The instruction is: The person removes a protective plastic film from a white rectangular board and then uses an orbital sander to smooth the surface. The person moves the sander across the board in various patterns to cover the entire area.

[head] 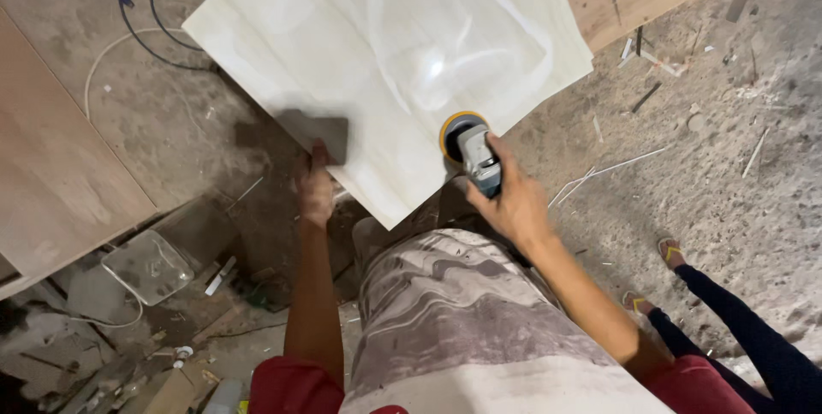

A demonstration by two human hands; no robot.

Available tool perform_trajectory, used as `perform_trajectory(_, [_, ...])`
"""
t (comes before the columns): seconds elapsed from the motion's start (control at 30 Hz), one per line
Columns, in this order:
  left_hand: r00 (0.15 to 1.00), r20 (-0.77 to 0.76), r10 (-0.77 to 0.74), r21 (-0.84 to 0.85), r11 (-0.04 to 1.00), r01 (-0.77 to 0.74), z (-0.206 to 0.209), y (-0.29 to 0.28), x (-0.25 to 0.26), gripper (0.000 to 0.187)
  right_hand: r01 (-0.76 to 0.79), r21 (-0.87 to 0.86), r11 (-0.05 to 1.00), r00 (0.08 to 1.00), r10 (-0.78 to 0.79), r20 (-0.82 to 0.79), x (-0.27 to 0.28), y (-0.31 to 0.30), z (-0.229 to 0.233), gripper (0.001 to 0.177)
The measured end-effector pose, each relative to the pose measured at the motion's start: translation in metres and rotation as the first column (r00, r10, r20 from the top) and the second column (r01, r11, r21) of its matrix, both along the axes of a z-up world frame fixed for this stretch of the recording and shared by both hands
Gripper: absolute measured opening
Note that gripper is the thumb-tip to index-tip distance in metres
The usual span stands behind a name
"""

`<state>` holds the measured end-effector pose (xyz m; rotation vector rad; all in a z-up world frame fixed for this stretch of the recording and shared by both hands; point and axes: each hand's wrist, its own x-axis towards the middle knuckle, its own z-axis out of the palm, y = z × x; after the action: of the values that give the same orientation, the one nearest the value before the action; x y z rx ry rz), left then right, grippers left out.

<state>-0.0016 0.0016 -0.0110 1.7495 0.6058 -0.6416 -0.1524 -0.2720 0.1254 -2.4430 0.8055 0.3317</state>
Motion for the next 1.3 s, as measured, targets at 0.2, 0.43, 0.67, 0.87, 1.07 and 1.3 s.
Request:
perform_trajectory(0.2, [0.998,-0.069,-0.004,-0.203,0.979,-0.010,0.020,0.007,0.005,0.081,-0.339,0.086,0.937,0.940,0.342,-0.018,-0.024,0.079,0.004,0.076])
perform_trajectory(0.43, [0.996,-0.074,0.043,-0.186,0.981,-0.056,-0.063,0.015,0.001,0.078,-0.564,0.058,0.824,0.813,0.566,-0.134,-0.053,0.106,0.001,0.077])
perform_trajectory(0.67, [0.893,-0.448,0.037,-0.672,0.645,-0.364,0.002,0.051,0.011,0.114,-0.621,0.059,0.782,0.773,0.623,-0.123,-0.024,0.120,0.002,0.079])
perform_trajectory(0.87, [0.808,-0.513,0.290,-0.770,0.260,-0.583,-0.096,0.102,-0.045,0.114,-0.603,-0.022,0.797,0.797,0.604,0.004,0.084,0.135,-0.005,0.083])
perform_trajectory(1.07, [0.724,-0.584,0.367,-0.677,0.271,-0.684,-0.044,0.099,-0.074,0.100,-0.615,0.015,0.789,0.786,0.614,-0.070,0.069,0.139,-0.002,0.082])
perform_trajectory(1.3, [0.629,-0.655,0.419,-0.632,0.152,-0.760,-0.054,0.106,-0.080,0.098,-0.565,0.166,0.808,0.795,0.587,-0.152,-0.012,0.120,0.020,0.082])
